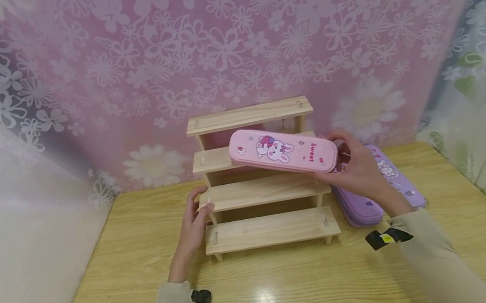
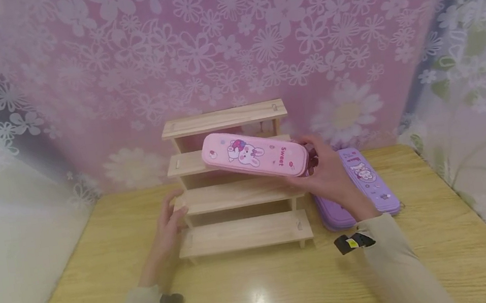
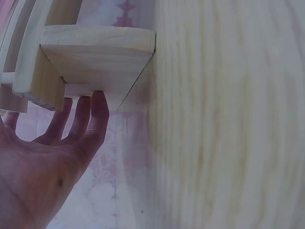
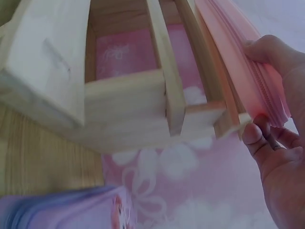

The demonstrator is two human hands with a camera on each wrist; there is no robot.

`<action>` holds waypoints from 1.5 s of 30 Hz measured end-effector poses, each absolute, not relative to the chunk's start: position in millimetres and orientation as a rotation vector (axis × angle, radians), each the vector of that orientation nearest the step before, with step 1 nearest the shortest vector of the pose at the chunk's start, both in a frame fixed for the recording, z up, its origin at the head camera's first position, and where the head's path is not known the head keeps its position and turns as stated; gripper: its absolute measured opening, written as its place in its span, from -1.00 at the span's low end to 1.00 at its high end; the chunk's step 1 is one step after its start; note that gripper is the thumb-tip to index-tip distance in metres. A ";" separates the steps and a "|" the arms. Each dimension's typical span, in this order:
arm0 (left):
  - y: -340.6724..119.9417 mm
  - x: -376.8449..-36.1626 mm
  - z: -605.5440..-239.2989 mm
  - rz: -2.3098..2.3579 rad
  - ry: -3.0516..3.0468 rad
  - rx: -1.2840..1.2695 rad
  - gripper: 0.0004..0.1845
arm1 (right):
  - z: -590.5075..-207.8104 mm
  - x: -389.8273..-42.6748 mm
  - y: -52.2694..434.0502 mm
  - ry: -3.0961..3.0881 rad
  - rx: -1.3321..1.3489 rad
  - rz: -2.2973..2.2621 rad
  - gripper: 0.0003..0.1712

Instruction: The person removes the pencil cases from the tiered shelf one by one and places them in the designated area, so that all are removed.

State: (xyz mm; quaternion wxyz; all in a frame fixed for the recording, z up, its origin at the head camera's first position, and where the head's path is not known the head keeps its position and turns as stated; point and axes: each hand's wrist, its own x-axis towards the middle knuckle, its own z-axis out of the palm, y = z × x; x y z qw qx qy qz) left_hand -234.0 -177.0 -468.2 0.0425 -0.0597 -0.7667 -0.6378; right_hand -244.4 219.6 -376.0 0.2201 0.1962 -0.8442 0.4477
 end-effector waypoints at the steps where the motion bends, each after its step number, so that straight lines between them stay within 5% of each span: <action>1: -177.2 -233.6 -468.5 -1.952 -2.344 -0.181 -0.53 | -377.5 -242.7 222.6 -2.328 0.538 1.231 -0.02; 17: -179.5 -230.0 -468.8 -1.952 -2.368 -0.164 -0.54 | -397.1 -213.2 279.1 -2.293 0.324 1.299 0.05; 45: -178.8 -233.1 -469.7 -1.980 -2.342 -0.206 -0.54 | -406.1 -181.2 369.8 -2.088 -0.214 1.235 -0.11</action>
